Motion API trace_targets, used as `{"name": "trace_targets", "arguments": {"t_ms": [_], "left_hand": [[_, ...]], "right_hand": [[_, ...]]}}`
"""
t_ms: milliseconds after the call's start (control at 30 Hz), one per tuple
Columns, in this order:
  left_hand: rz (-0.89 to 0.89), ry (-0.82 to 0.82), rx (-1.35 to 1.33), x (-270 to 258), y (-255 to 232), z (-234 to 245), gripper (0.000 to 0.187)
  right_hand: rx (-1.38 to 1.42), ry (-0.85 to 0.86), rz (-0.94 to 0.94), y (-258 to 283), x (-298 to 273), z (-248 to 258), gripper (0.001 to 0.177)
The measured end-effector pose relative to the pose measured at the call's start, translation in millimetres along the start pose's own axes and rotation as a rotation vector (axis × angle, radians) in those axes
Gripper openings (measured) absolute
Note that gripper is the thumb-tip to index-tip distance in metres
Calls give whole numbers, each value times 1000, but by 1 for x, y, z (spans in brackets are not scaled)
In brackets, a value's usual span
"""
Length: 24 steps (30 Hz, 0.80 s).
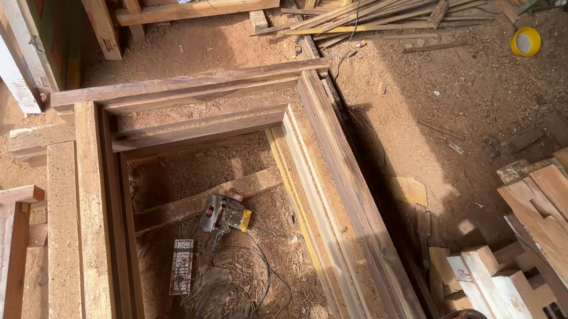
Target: The person sands the surface of a wooden frame using a power sander.
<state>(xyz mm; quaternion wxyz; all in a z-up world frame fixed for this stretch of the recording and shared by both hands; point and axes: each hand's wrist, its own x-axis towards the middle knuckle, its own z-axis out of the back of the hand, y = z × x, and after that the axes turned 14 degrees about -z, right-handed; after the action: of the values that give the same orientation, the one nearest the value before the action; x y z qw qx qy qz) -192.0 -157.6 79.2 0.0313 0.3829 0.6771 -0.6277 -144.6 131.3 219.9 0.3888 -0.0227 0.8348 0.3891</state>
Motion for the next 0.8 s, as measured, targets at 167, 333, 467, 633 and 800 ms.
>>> {"name": "trace_targets", "arguments": {"t_ms": [167,333,467,633,800], "left_hand": [[-21,10,-26,17,-8,26,71],[-31,31,-38,36,-26,47,73],[-84,64,-23,70,-60,61,74],[-123,229,45,33,12,-7,75],[-48,585,114,30,24,-28,77]], "right_hand": [[-16,14,41,18,3,-38,42],[-30,26,63,36,19,-79,40],[-24,55,102,50,10,-80,39],[34,62,164,32,-50,-24,37],[314,229,275,-17,-49,32,31]]}}
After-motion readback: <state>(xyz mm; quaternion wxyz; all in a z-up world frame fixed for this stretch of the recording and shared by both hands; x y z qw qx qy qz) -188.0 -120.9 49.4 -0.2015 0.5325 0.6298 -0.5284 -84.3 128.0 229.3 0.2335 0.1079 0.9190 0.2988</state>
